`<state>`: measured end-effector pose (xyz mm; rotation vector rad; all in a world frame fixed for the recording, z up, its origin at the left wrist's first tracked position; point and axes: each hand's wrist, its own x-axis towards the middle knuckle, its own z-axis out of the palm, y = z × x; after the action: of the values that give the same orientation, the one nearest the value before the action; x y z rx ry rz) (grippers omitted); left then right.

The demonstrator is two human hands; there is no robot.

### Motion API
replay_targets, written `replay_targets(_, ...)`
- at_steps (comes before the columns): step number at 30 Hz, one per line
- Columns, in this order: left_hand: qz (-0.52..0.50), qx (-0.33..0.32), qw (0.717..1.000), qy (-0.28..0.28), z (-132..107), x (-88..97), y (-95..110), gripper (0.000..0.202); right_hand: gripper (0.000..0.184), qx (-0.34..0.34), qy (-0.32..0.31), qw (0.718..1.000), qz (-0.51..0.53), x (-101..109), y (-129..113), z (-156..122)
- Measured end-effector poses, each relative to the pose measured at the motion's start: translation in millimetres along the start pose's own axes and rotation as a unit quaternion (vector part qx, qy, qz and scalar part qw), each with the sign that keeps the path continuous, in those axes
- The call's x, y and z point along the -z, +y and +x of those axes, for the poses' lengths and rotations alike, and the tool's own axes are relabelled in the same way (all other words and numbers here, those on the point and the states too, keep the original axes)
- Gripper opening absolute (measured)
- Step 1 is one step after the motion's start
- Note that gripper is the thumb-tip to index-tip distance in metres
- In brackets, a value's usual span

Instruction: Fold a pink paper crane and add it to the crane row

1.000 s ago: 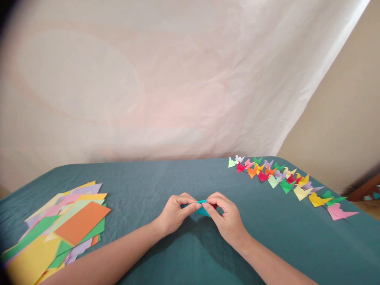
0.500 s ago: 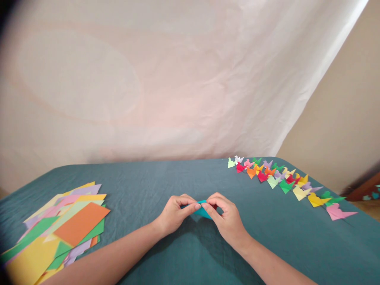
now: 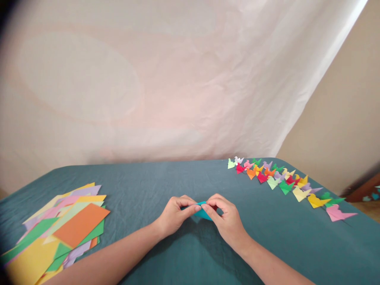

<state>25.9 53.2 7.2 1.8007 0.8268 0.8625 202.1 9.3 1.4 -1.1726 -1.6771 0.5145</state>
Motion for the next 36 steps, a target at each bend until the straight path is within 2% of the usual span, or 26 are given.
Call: replay_targets(36,0.014,-0.003,1.0,-0.009,1.9,-0.2,-2.8,0.025,0.021,-0.011,-0.003,1.0,0.013,-1.0,0.6,0.7)
